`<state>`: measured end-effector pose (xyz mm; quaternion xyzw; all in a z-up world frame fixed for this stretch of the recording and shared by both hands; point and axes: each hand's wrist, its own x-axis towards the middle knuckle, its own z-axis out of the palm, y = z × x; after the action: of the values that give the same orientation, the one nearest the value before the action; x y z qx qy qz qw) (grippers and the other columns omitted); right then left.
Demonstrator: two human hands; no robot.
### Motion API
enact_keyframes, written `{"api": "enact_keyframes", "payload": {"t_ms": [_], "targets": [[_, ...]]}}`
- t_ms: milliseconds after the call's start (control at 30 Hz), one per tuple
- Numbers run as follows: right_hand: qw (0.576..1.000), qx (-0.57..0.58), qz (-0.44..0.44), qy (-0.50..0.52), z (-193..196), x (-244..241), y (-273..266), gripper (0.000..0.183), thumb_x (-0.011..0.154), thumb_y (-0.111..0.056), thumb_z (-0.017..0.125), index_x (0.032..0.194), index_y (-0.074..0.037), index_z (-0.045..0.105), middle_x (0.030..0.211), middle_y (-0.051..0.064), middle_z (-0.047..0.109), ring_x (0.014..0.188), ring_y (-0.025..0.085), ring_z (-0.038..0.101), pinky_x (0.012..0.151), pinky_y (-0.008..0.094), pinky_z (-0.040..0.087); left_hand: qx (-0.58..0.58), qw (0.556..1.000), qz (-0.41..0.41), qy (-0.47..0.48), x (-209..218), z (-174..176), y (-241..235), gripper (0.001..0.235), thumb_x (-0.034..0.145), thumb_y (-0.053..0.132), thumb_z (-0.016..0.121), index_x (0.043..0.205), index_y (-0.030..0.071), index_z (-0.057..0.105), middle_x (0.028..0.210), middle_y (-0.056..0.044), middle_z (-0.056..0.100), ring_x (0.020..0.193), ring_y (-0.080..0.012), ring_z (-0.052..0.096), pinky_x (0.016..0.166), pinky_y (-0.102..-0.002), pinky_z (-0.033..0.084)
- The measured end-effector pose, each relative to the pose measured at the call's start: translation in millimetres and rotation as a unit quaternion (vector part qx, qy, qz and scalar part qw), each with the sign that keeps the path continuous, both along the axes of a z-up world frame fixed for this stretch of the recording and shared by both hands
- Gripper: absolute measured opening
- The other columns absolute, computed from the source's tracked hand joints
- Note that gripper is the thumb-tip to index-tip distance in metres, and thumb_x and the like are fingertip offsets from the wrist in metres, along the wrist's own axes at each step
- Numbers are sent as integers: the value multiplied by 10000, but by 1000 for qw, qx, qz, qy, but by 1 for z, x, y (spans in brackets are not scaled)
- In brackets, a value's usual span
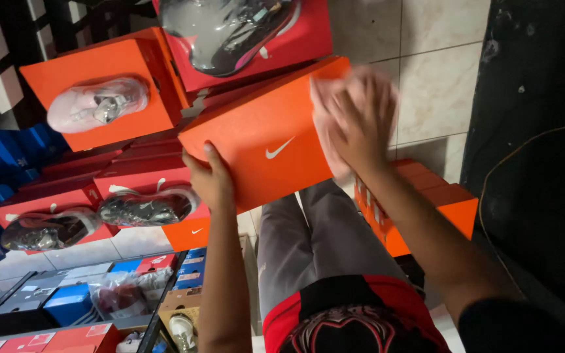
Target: Clean the exterior and interior of various shoe boxes and wipe down a shoe using a cloth.
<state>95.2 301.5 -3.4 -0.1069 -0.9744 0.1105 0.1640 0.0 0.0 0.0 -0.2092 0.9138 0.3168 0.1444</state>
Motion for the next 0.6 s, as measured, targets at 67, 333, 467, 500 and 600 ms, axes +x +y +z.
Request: {"api": "enact_keyframes", "payload": {"t_ms": [67, 333, 467, 500, 600], "targets": [[999, -23, 26, -24, 32, -39, -11, 620, 864, -394, 779, 1453, -275, 630, 1381, 256, 534, 1247, 542, 509, 947, 652, 403, -20, 1000, 2, 12, 1, -7, 1, 641, 1038, 642, 496, 1490, 191, 444, 997, -329, 722, 1018, -544, 683, 908, -651, 520], [990, -55, 124, -45, 1, 10, -101, 758, 814, -451, 715, 1526, -478, 458, 1559, 57, 480, 1444, 428, 398, 1112, 646, 359, -96, 994, -19, 42, 5, -2, 5, 655, 1050, 692, 452, 1479, 198, 426, 934, -311, 724, 959, -553, 688, 841, -647, 531], [995, -92, 44, -12, 11, 42, -46, 710, 701, -375, 823, 1370, -211, 649, 1443, 228, 514, 1282, 554, 466, 995, 698, 415, -84, 996, -16, 35, 5, -4, 1, 651, 1069, 647, 460, 1473, 136, 438, 821, -318, 700, 892, -550, 695, 825, -617, 542], [997, -76, 2, -27, 12, 46, -27, 802, 650, -415, 867, 1368, -130, 652, 1407, 303, 521, 1230, 587, 486, 975, 709, 405, -72, 997, -12, 26, 5, -6, -1, 666, 1067, 657, 459, 1471, 127, 441, 803, -311, 695, 884, -535, 701, 818, -605, 548], [904, -384, -143, -122, 23, 12, 1, 839, 830, -327, 806, 1453, 86, 423, 1392, 413, 504, 1291, 563, 504, 1057, 652, 428, -69, 997, -14, 38, 8, -14, -7, 704, 1070, 663, 482, 1517, 124, 406, 798, -330, 680, 874, -547, 689, 789, -625, 535]]}}
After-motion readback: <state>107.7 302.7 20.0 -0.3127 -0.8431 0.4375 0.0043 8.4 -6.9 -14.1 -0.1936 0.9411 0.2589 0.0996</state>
